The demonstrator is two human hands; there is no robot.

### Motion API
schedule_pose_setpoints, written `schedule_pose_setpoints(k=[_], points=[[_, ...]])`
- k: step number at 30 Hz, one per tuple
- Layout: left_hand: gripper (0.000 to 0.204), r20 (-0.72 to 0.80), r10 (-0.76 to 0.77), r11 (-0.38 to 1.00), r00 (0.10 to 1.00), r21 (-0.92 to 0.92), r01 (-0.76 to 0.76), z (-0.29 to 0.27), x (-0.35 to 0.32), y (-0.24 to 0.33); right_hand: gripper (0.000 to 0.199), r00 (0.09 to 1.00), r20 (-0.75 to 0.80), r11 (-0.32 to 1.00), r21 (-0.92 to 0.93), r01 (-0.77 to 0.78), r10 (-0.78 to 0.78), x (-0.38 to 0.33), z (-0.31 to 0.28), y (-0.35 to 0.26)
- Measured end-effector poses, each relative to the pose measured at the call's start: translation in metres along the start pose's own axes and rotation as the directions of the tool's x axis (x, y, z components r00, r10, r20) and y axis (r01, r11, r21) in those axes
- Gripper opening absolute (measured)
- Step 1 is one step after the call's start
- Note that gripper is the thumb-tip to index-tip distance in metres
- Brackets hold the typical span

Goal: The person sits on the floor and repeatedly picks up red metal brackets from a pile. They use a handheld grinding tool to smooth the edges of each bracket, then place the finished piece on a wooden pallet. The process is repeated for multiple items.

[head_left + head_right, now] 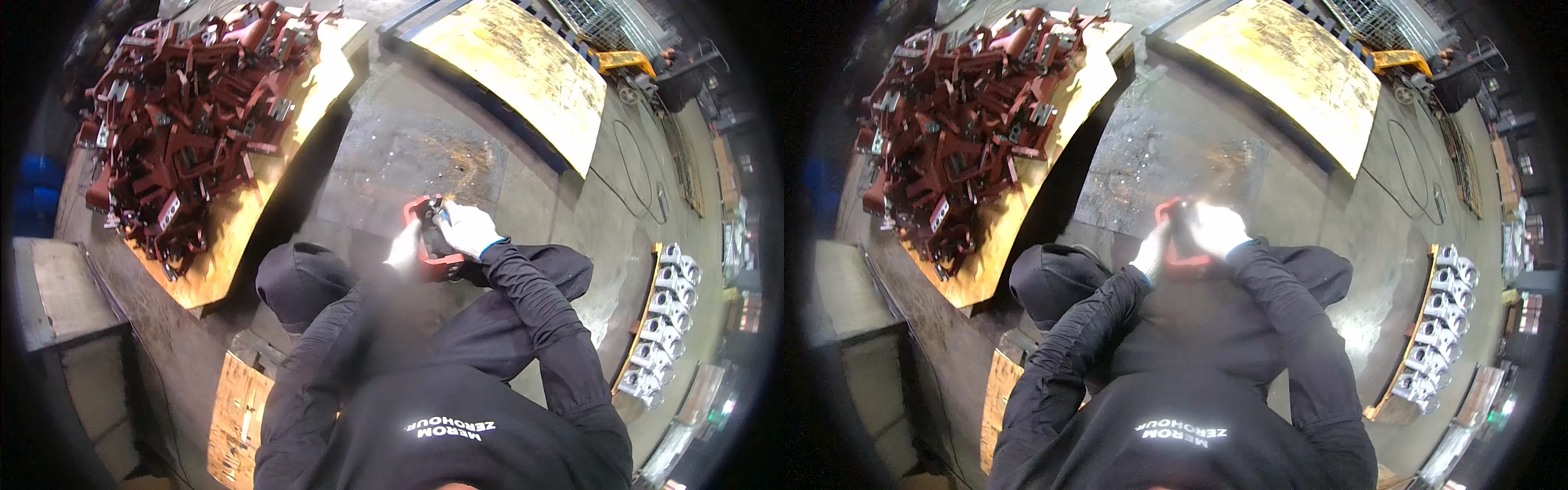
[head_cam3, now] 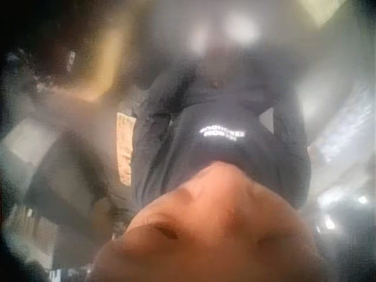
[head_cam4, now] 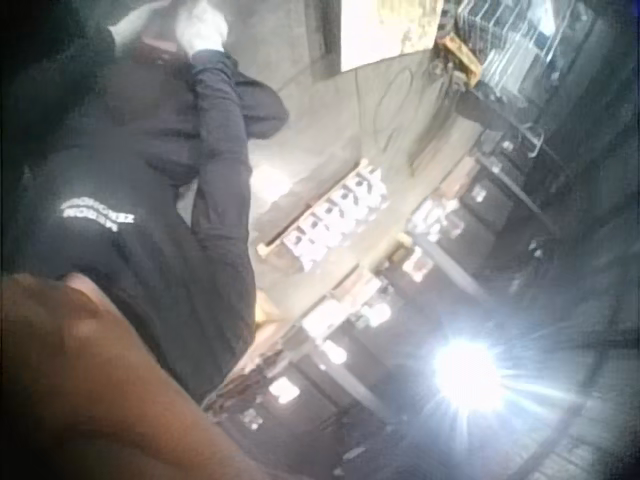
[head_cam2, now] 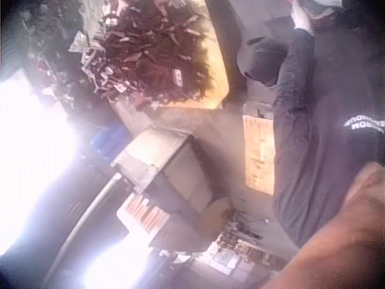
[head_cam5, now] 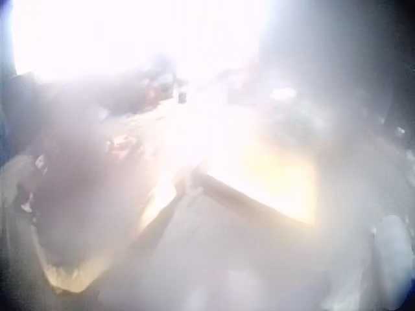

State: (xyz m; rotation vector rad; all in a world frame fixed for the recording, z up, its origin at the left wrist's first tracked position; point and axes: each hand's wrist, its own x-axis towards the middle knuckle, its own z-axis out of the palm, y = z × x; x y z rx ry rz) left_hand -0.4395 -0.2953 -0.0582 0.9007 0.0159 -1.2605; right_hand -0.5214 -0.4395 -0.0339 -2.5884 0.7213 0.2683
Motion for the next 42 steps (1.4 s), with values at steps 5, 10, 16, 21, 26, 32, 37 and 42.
schedule_pose_setpoints(k=[5, 10, 16, 21, 26, 32, 37, 42], points=[[0.052, -0.038, 0.154, 0.96, 0.987, 0.242, -0.141, 0.021, -0.014, 0.01, 0.039, 0.991, -0.087, 0.988, -0.11, -0.109, 0.1, 0.014, 0.019, 0.016], [0.052, -0.213, -0.055, 0.989, 0.976, 0.12, 0.082, 0.013, 0.006, 0.004, 0.04, 0.981, -0.133, 0.981, -0.11, -0.159, 0.144, 0.013, 0.022, 0.016], [0.052, -0.259, -0.248, 0.969, 0.933, -0.077, 0.237, 0.014, 0.009, 0.006, 0.039, 0.977, -0.155, 0.984, -0.081, -0.159, 0.145, 0.011, 0.023, 0.015], [0.055, -0.254, -0.153, 0.985, 0.955, 0.037, 0.168, 0.021, 0.004, 0.01, 0.038, 0.978, -0.17, 0.983, -0.11, -0.144, 0.124, 0.012, 0.028, 0.022], [0.054, -0.04, 0.197, 0.9, 0.98, 0.403, -0.165, 0.0, 0.011, -0.01, 0.04, 0.975, -0.124, 0.973, -0.118, -0.196, 0.182, 0.013, 0.028, 0.018], [0.051, -0.254, -0.092, 0.99, 0.963, -0.124, 0.062, 0.003, 0.021, -0.013, 0.044, 0.969, -0.012, 0.965, -0.089, -0.245, 0.245, 0.02, 0.044, 0.023], [0.055, -0.392, -0.105, 0.984, 0.914, 0.094, 0.154, -0.033, 0.045, -0.05, 0.045, 0.95, 0.094, 0.955, -0.008, -0.297, 0.297, 0.02, 0.054, 0.017], [0.078, -0.351, -0.187, 0.838, 0.918, 0.431, 0.335, -0.028, 0.038, -0.03, 0.039, 0.993, 0.1, 0.995, 0.088, 0.049, -0.058, 0.022, 0.073, 0.034]])
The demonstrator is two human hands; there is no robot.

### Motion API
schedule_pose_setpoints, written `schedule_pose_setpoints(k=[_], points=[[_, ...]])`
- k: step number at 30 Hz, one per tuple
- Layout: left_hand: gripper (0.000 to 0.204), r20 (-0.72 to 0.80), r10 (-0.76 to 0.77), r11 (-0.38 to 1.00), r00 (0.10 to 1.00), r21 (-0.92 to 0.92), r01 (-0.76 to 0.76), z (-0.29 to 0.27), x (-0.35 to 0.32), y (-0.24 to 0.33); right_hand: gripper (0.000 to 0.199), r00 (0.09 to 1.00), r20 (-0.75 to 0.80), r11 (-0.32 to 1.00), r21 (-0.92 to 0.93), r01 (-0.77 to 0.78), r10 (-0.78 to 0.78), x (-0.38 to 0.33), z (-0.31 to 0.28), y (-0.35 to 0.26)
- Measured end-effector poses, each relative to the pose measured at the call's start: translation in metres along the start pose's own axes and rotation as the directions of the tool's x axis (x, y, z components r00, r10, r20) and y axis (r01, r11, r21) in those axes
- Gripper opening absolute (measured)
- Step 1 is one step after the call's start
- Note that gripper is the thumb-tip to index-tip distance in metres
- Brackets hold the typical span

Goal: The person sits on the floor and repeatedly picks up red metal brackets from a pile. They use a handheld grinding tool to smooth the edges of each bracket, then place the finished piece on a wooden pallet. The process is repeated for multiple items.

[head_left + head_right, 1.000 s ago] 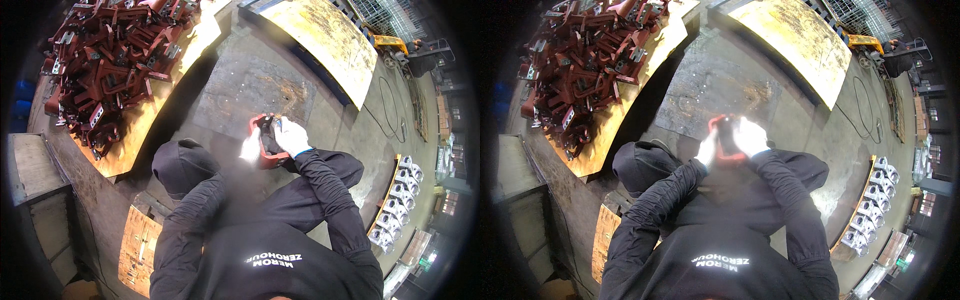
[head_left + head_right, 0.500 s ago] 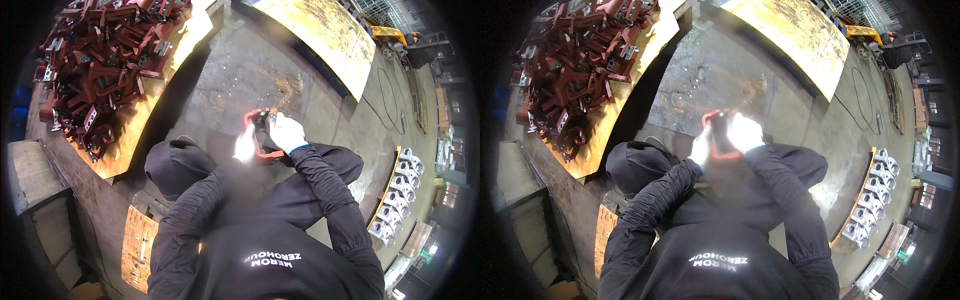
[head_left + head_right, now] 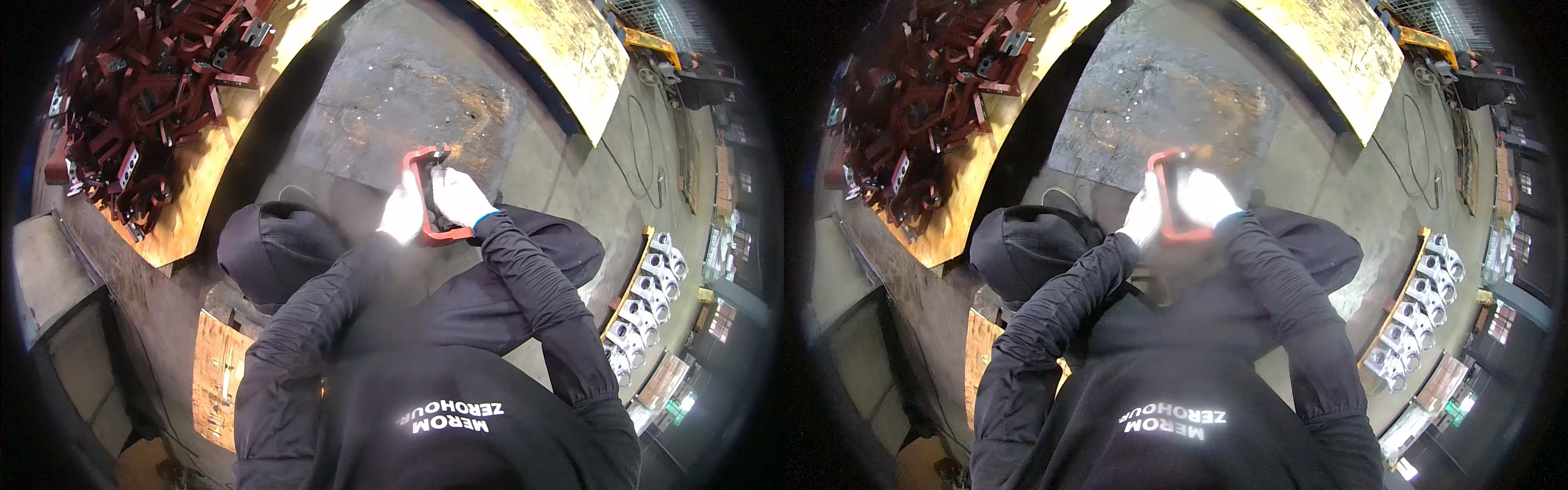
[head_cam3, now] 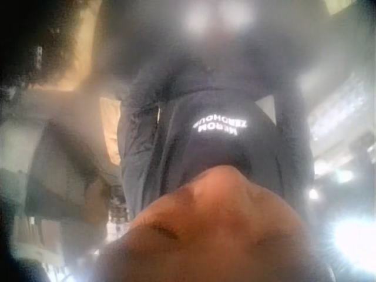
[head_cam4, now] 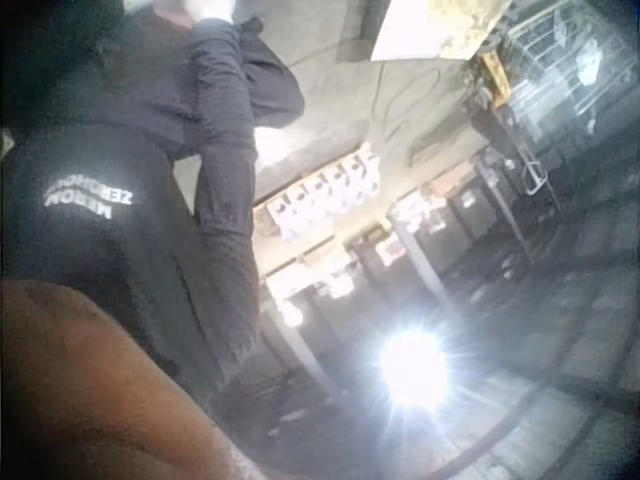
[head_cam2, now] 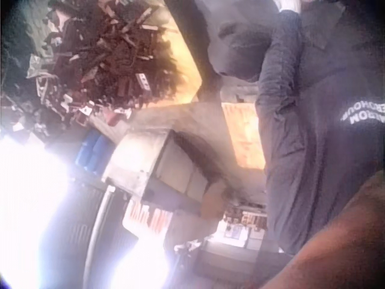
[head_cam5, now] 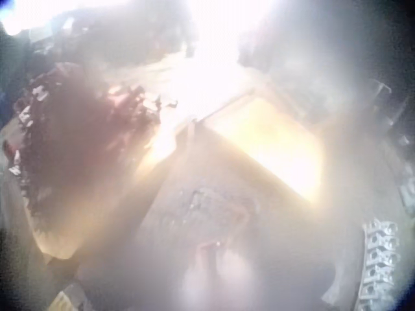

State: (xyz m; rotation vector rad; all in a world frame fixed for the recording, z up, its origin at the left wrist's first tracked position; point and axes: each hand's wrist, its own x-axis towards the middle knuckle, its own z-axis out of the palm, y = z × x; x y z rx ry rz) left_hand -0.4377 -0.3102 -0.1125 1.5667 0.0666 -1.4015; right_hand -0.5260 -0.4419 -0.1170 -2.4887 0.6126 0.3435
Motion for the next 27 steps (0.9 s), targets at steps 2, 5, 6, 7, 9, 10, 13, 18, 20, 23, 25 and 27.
schedule_pose_setpoints(k=[2, 5, 6, 7, 9, 10, 13, 18, 20, 23, 25, 27], points=[[0.085, 0.018, 0.006, 0.998, 1.0, 0.068, -0.007, -0.001, -0.007, 0.005, 0.036, 0.996, 0.016, 0.996, 0.008, 0.089, -0.089, 0.002, 0.011, 0.01], [0.082, 0.024, 0.005, 0.989, 1.0, 0.147, -0.009, -0.001, -0.013, 0.013, 0.043, 0.967, 0.071, 0.962, -0.109, 0.251, -0.245, 0.005, 0.0, -0.001], [0.08, 0.021, 0.039, 0.981, 0.999, 0.191, -0.042, -0.006, 0.001, -0.003, 0.042, 0.944, 0.088, 0.929, -0.171, 0.328, -0.317, -0.003, -0.027, -0.033], [0.079, 0.029, 0.075, 0.967, 0.997, 0.244, -0.08, -0.009, 0.011, -0.014, 0.041, 0.931, 0.084, 0.907, -0.207, 0.366, -0.356, -0.005, -0.035, -0.042], [0.076, 0.009, 0.118, 0.977, 0.993, 0.176, -0.118, -0.006, 0.021, -0.025, 0.04, 0.913, 0.07, 0.876, -0.261, 0.406, -0.402, -0.008, -0.043, -0.048], [0.076, 0.007, 0.119, 0.982, 0.993, 0.146, -0.119, -0.006, 0.027, -0.033, 0.036, 0.93, -0.001, 0.92, -0.147, 0.364, -0.368, -0.01, -0.034, -0.041], [0.078, -0.026, 0.156, 0.983, 0.987, 0.103, -0.153, 0.001, 0.022, -0.028, 0.034, 0.949, -0.259, 0.914, 0.313, 0.258, -0.179, -0.006, -0.002, -0.011], [0.082, -0.032, 0.025, 0.995, 0.999, -0.094, -0.028, 0.002, -0.005, -0.002, 0.045, 0.973, -0.198, 0.852, 0.523, 0.005, 0.116, -0.016, -0.021, -0.006], [0.084, -0.012, 0.03, 0.989, 0.999, -0.142, -0.031, 0.001, 0.0, -0.008, 0.047, 0.988, -0.139, 0.924, 0.384, -0.002, 0.06, -0.023, -0.018, 0.008], [0.072, -0.045, 0.058, 0.986, 0.997, -0.155, -0.064, 0.003, 0.004, -0.013, 0.048, 0.993, 0.108, 0.963, 0.258, -0.081, 0.054, -0.019, -0.01, 0.009], [0.067, -0.062, 0.082, 0.983, 0.995, -0.157, -0.091, 0.003, 0.005, -0.014, 0.049, 0.989, 0.121, 0.972, 0.211, -0.108, 0.084, -0.016, -0.007, 0.002], [0.067, -0.049, 0.104, 0.98, 0.993, -0.163, -0.111, 0.001, 0.004, -0.015, 0.05, 0.993, 0.053, 0.981, 0.159, -0.109, 0.102, -0.012, -0.004, -0.005]])
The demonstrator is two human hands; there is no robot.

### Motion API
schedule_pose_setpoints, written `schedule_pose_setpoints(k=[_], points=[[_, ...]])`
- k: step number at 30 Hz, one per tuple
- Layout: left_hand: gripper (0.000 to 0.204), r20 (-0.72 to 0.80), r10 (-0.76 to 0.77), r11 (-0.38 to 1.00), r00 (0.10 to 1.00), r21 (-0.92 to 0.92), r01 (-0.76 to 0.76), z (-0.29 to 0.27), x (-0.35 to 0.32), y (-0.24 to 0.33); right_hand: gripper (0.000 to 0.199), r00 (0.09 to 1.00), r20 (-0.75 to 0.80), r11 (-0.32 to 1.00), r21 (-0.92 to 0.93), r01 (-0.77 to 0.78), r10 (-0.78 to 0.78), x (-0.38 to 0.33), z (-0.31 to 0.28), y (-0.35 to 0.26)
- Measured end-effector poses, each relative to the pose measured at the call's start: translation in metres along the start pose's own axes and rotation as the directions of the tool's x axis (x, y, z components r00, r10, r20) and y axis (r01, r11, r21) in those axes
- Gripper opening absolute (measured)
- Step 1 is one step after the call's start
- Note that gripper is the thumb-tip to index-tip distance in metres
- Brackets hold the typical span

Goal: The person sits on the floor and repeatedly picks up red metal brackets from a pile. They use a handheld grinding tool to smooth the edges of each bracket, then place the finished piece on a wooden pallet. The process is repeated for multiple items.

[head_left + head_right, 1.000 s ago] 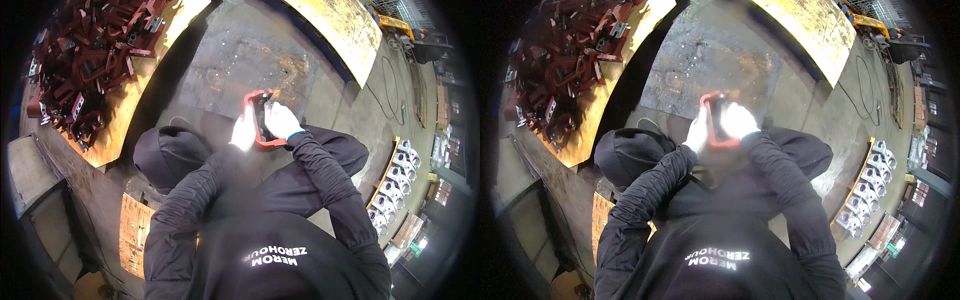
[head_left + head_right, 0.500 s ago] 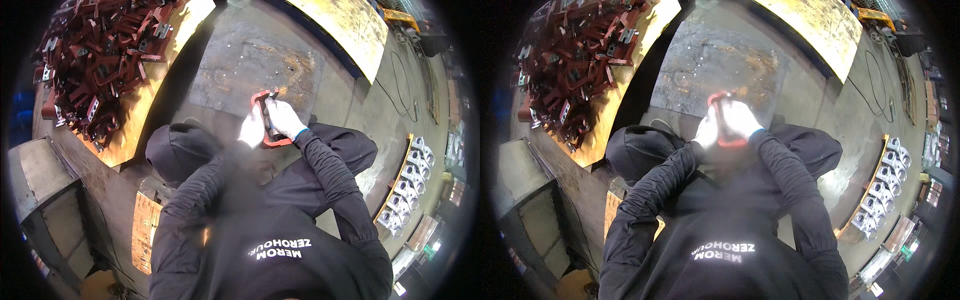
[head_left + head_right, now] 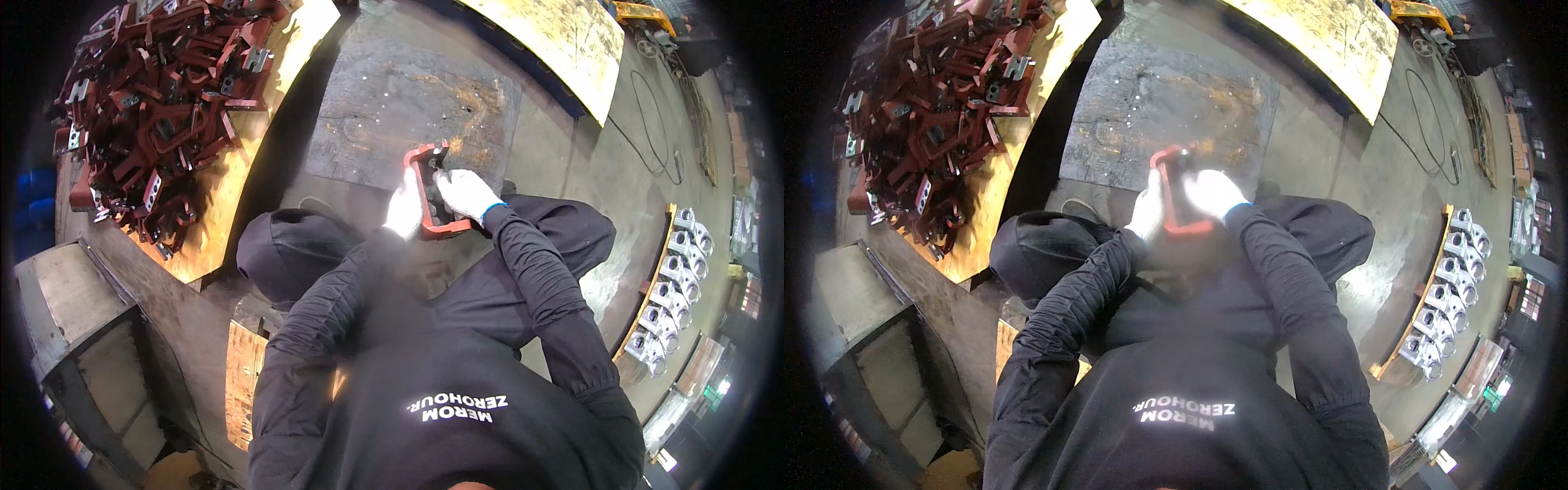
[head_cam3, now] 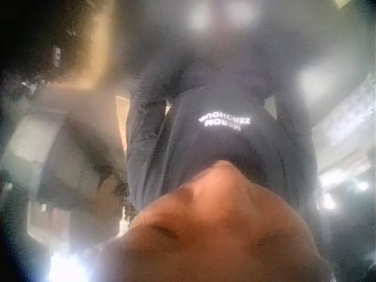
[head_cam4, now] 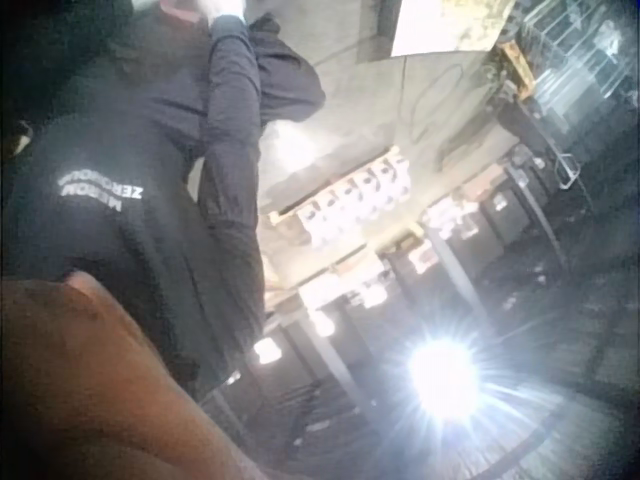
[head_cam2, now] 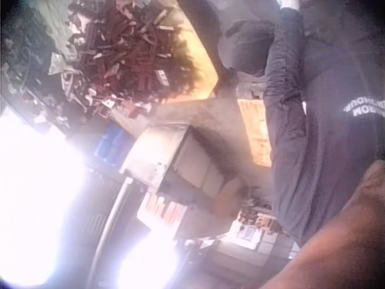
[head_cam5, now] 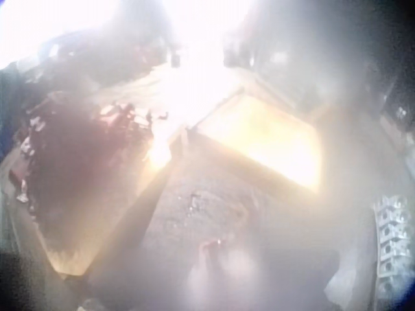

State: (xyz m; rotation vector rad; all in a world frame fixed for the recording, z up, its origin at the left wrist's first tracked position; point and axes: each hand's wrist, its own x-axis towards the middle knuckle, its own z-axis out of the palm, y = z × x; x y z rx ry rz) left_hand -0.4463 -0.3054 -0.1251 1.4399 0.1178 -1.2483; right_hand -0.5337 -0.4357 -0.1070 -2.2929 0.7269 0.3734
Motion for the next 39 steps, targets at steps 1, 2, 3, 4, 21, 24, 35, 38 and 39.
schedule_pose_setpoints(k=[1, 2, 3, 4, 21, 24, 35, 38, 39], points=[[0.069, 0.017, 0.006, 1.0, 1.0, -0.003, -0.006, 0.0, 0.0, 0.0, 0.051, 0.999, -0.05, 1.0, -0.028, 0.002, -0.003, 0.0, -0.001, -0.001], [0.074, 0.041, 0.005, 1.0, 0.999, -0.004, -0.005, 0.0, 0.0, 0.0, 0.051, 0.997, -0.081, 1.0, -0.028, 0.009, -0.011, 0.002, 0.005, 0.005], [0.076, 0.048, 0.014, 1.0, 0.999, 0.005, -0.014, 0.001, 0.0, 0.0, 0.051, 0.993, -0.113, 0.999, -0.028, 0.016, -0.019, 0.006, 0.016, 0.014], [0.078, 0.045, 0.021, 1.0, 0.999, 0.014, -0.021, -0.001, 0.0, -0.001, 0.052, 0.997, -0.071, 0.999, -0.023, -0.023, 0.021, 0.008, 0.015, 0.006], [0.077, 0.008, 0.022, 0.975, 1.0, 0.22, -0.023, -0.006, 0.008, -0.008, 0.047, 0.997, -0.027, 0.997, -0.02, -0.073, 0.073, 0.01, 0.012, -0.012], [0.066, -0.067, 0.165, 0.952, 0.984, 0.273, -0.141, 0.002, 0.002, -0.007, 0.047, 0.995, -0.045, 0.996, -0.007, -0.087, 0.087, 0.013, 0.016, -0.007], [0.072, -0.047, 0.172, 0.886, 0.984, 0.445, -0.133, -0.004, 0.021, -0.029, 0.051, 0.964, -0.261, 0.998, 0.045, -0.048, 0.058, 0.011, 0.022, -0.002], [0.072, -0.053, 0.201, 0.864, 0.978, 0.479, -0.151, -0.006, 0.022, -0.03, 0.05, 0.967, -0.239, 0.983, 0.18, -0.046, 0.089, 0.011, 0.019, 0.002], [0.072, -0.052, 0.219, 0.858, 0.974, 0.487, -0.166, -0.007, 0.024, -0.031, 0.049, 0.968, -0.234, 0.971, 0.235, -0.034, 0.09, 0.008, 0.016, 0.004]])
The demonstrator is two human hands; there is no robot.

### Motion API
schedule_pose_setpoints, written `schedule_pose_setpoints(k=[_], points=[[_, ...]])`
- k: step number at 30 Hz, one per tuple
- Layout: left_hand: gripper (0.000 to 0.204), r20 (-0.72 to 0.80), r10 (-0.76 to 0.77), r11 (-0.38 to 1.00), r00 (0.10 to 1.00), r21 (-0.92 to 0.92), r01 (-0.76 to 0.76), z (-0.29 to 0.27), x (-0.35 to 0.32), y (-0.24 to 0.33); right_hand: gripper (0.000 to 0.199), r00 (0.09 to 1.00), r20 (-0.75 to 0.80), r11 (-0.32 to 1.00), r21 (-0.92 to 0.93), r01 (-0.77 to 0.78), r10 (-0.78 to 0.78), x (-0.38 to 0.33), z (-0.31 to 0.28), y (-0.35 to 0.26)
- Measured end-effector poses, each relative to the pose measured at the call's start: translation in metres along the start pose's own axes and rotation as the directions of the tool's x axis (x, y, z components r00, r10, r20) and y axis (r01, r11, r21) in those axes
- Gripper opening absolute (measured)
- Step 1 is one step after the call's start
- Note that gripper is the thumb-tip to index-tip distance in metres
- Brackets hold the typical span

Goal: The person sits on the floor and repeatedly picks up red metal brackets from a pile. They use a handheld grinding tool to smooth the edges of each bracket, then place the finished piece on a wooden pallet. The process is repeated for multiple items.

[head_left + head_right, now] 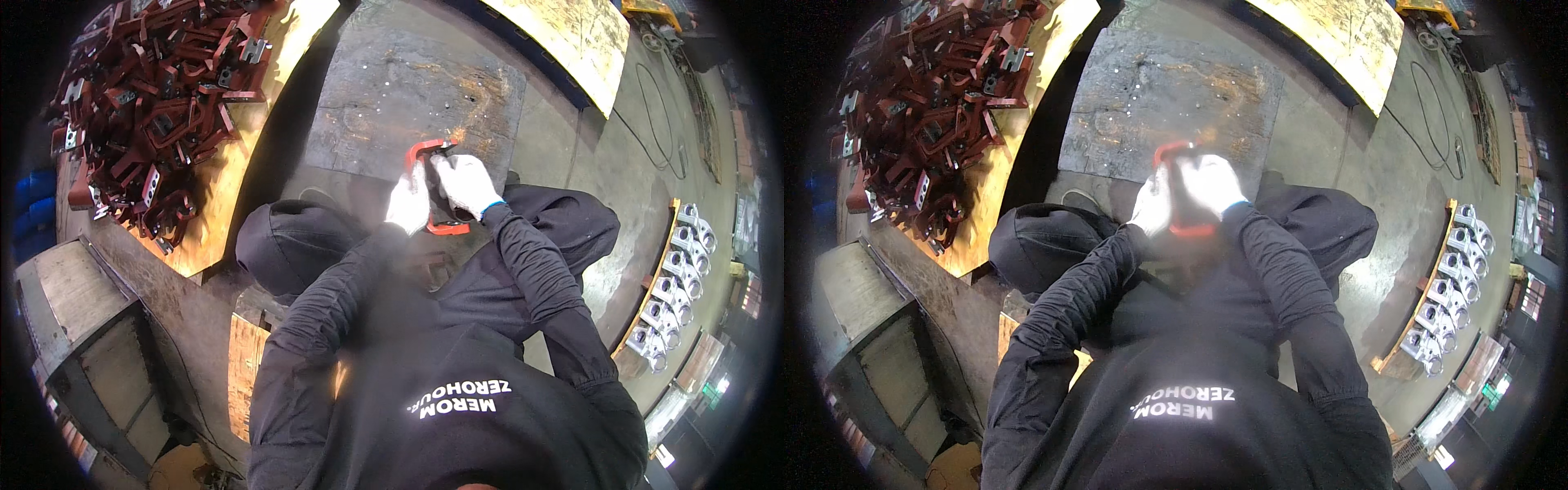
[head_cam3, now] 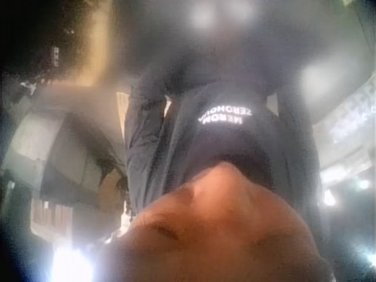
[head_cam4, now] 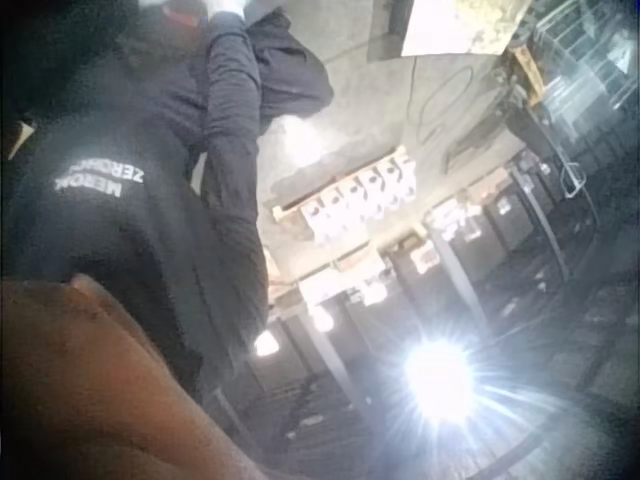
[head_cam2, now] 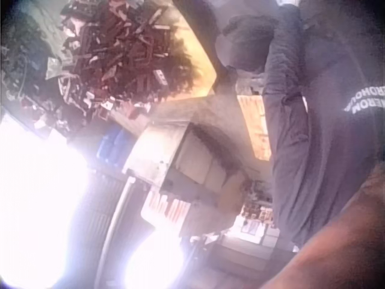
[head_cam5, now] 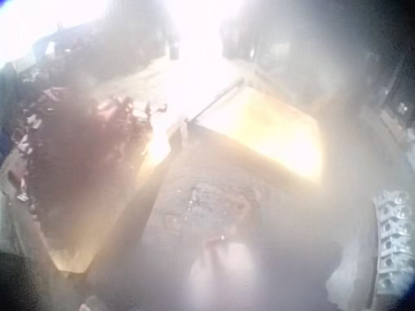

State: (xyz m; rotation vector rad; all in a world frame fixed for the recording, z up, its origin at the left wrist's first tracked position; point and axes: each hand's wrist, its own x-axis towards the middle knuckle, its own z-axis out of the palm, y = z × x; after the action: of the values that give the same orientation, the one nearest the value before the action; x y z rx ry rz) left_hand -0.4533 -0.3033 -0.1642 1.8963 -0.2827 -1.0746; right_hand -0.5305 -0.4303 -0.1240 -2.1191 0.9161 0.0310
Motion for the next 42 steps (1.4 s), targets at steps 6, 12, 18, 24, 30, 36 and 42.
schedule_pose_setpoints(k=[6, 12, 18, 24, 30, 36, 42], points=[[0.056, 0.071, 0.009, 0.887, 0.997, -0.462, 0.025, -0.011, -0.017, 0.04, 0.041, 0.99, 0.04, 0.89, 0.435, -0.138, 0.134, -0.017, -0.045, -0.022], [0.025, 0.209, 0.114, 0.779, 0.971, -0.626, 0.043, -0.02, -0.025, 0.083, 0.04, 0.923, 0.033, 0.732, 0.598, -0.326, 0.384, -0.027, -0.078, -0.038], [0.023, 0.139, 0.23, 0.691, 0.963, -0.72, -0.061, -0.03, -0.034, 0.094, 0.041, 0.939, 0.04, 0.76, 0.575, -0.302, 0.343, -0.021, -0.084, -0.054], [0.056, 0.011, 0.594, 0.63, 0.805, -0.627, -0.457, -0.067, -0.048, 0.126, 0.05, 0.846, -0.068, 0.683, 0.625, -0.378, 0.53, -0.023, -0.085, -0.028], [0.041, -0.189, 0.655, 0.7, 0.731, -0.212, -0.682, -0.061, -0.02, 0.114, 0.052, 0.964, 0.214, 0.18, 0.954, -0.241, 0.157, -0.001, -0.112, -0.094], [0.042, -0.272, 0.569, 0.822, 0.776, 0.153, -0.549, -0.073, -0.042, 0.121, 0.024, 0.973, 0.228, 0.505, 0.837, -0.212, 0.031, -0.01, -0.118, -0.131], [0.044, -0.014, 0.137, 0.779, 0.99, -0.616, -0.116, -0.077, -0.007, 0.052, 0.033, 0.98, 0.167, 0.637, 0.769, -0.06, -0.11, -0.035, -0.085, -0.116]])
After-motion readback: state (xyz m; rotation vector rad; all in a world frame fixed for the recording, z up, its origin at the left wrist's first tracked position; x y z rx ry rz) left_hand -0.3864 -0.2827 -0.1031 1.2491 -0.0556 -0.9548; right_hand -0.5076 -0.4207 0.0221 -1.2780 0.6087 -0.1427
